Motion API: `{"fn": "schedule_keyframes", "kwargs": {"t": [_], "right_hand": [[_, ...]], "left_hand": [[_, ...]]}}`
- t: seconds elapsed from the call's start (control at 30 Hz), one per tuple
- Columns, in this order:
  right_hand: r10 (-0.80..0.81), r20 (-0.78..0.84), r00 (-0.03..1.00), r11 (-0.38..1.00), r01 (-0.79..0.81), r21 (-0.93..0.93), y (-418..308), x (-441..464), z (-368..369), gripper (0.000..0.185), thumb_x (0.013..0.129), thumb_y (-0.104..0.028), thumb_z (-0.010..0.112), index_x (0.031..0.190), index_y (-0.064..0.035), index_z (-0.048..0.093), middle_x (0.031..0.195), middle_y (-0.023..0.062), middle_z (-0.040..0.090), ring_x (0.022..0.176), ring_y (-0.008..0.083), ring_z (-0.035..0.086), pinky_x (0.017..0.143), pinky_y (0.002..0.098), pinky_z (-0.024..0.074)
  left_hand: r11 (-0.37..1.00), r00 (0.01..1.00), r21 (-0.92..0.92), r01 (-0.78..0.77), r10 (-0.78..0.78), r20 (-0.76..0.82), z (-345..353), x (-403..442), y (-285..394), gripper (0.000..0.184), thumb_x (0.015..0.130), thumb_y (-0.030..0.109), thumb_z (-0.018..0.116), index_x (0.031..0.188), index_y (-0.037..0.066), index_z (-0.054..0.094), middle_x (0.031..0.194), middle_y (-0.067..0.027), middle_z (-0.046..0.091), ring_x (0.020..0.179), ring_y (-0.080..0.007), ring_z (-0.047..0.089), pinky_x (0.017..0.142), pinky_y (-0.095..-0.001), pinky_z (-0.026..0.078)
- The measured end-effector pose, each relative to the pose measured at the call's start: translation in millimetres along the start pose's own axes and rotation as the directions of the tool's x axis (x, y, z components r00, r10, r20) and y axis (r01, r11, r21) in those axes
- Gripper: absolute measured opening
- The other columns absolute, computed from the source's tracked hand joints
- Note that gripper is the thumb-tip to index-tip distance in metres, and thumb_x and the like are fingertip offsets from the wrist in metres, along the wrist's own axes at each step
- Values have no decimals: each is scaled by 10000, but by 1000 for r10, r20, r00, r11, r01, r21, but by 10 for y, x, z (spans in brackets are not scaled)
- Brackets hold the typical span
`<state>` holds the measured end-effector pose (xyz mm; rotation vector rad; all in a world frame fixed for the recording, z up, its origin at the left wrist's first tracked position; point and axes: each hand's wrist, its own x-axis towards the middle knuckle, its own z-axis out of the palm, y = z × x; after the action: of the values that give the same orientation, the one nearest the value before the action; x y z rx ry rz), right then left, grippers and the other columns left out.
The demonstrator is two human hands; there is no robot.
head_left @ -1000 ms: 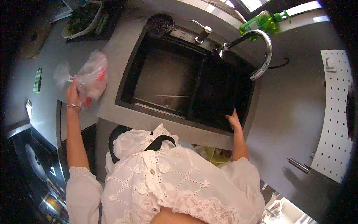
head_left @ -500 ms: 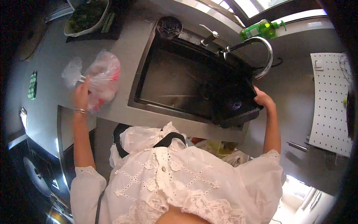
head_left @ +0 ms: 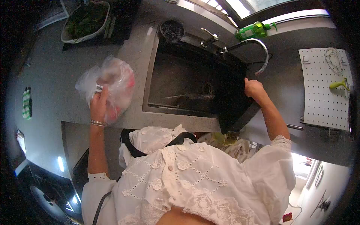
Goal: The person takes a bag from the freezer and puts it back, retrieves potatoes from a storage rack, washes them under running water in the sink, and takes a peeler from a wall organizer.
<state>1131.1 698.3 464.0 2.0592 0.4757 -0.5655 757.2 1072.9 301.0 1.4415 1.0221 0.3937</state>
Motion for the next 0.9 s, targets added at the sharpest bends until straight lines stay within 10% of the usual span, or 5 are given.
{"fn": "schedule_keyframes", "kwargs": {"t": [0.23, 0.37, 0.5, 0.73, 0.9], "right_hand": [[17, 175, 984, 889, -95, 448, 649, 217, 614, 625, 787, -91, 508, 1360, -101, 260, 1285, 176, 425, 1165, 311, 434, 939, 391, 373], [-125, 8, 992, 382, 40, 923, 762, 597, 1822, 679, 757, -25, 558, 1364, -100, 263, 1370, 127, 336, 1224, 253, 364, 983, 345, 306], [-102, -149, 984, -19, 147, 989, 487, 1036, 2668, 705, 779, -33, 556, 1388, -138, 215, 1418, 99, 243, 1293, 240, 240, 1030, 328, 212], [1, -207, 978, 8, 207, 978, 175, 1326, 3094, 684, 832, -87, 520, 1397, -219, 158, 1442, 109, 169, 1321, 294, 165, 1044, 401, 210], [75, -166, 983, -54, 170, 984, -221, 1585, 3497, 678, 845, -117, 538, 1397, -206, 152, 1447, 94, 147, 1323, 291, 152, 1048, 419, 214]], "left_hand": [[975, 973, 108, -196, 207, -98, 6, 52, -223, 370, 858, 371, 553, 637, 74, 550, 617, 64, 465, 571, -36, 368, 501, -222, 315], [997, 989, 1, -83, 83, -125, -57, 144, -321, 380, 857, 376, 553, 593, 111, 491, 591, 79, 423, 545, -25, 334, 481, -214, 283], [994, 992, -109, -21, 8, -124, 18, 131, -189, 339, 860, 362, 547, 701, 63, 561, 676, 34, 493, 609, -65, 411, 551, -234, 339], [974, 966, -163, -156, 117, -229, 235, -37, -2, 303, 854, 340, 555, 825, 42, 606, 788, 1, 575, 697, -112, 520, 635, -265, 426], [977, 971, -204, 66, -110, -212, 77, -44, -4, 341, 842, 376, 568, 854, 35, 587, 819, -20, 572, 731, -113, 523, 667, -259, 430]]}}
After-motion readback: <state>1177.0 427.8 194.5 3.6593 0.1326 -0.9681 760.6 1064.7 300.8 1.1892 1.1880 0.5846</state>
